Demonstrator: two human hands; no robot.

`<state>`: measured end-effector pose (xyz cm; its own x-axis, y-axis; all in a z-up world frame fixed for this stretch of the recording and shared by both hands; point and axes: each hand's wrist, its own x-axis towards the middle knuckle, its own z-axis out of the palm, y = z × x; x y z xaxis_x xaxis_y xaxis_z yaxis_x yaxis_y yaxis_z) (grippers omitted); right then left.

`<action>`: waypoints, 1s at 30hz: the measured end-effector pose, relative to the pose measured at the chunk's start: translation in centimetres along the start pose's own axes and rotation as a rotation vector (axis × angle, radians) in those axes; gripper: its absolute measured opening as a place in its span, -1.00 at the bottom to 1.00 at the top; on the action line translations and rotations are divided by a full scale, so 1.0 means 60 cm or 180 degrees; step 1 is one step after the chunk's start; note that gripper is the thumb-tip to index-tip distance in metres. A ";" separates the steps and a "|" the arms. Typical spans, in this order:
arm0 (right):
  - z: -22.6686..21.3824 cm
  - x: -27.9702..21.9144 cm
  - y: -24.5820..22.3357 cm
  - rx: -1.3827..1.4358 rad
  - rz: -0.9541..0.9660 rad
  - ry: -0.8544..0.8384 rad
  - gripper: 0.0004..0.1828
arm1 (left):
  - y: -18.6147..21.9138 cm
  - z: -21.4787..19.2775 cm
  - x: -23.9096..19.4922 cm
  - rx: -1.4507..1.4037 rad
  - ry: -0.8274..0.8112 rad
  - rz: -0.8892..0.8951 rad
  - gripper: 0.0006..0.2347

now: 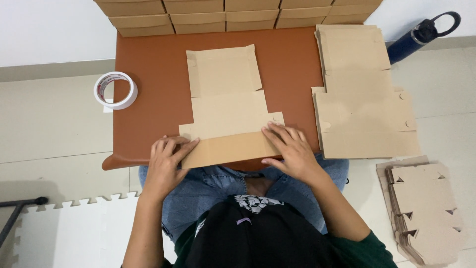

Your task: The person assembles a flat cardboard box by folding the side flaps and tucking the tabs into slots to form a rectangular container. The person then places the completed box on a stack of similar boxes.

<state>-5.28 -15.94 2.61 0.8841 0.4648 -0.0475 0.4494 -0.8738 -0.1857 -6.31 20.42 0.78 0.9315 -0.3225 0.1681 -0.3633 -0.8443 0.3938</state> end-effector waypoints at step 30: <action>0.006 0.113 0.018 0.0719 0.0855 0.1320 -0.25 | 0.002 0.016 0.108 -0.0225 0.1191 -0.1113 -0.52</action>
<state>1.17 -13.68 1.75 0.9609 0.0940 0.2606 0.2024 -0.8805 -0.4287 -0.27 17.83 1.05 0.9331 0.1600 0.3220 -0.0433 -0.8390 0.5423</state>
